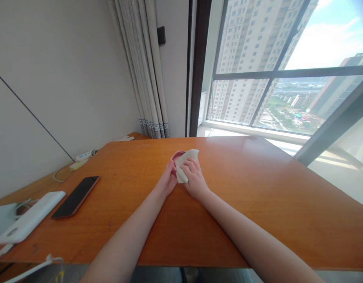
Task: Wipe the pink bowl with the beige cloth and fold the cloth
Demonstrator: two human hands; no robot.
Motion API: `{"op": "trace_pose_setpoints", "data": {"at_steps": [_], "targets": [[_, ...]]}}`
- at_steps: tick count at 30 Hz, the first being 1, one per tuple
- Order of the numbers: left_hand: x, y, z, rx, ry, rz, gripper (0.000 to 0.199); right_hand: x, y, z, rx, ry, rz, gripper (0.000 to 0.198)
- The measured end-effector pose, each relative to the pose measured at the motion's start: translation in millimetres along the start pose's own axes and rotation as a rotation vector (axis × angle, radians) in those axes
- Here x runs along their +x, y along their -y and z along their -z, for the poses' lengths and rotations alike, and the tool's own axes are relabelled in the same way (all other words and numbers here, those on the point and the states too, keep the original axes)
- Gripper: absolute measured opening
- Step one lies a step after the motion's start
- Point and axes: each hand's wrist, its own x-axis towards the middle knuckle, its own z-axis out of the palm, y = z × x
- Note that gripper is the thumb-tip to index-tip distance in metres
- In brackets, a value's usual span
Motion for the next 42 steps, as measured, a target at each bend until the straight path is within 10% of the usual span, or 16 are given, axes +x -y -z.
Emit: {"op": "trace_pose_setpoints", "data": {"at_steps": [7, 17, 23, 30, 42], "targets": [[-2, -8, 13, 0.082, 0.128, 0.290, 0.054, 0, -12, 25, 0.147, -0.019, 0.141, 0.014], [11, -3, 19, 0.014, -0.103, -0.028, 0.039, -2, -9, 5, 0.277, 0.049, 0.068, 0.043], [11, -10, 22, 0.000, -0.229, -0.034, 0.046, 7, -21, 15, 0.581, -0.356, -0.347, 0.045], [2, 9, 4, 0.077, -0.146, 0.108, 0.040, 9, -35, 7, 0.555, -0.257, -0.375, 0.047], [0, 18, -4, 0.056, -0.095, -0.211, 0.054, -15, 19, -35, 0.529, -0.377, -0.586, 0.052]]}}
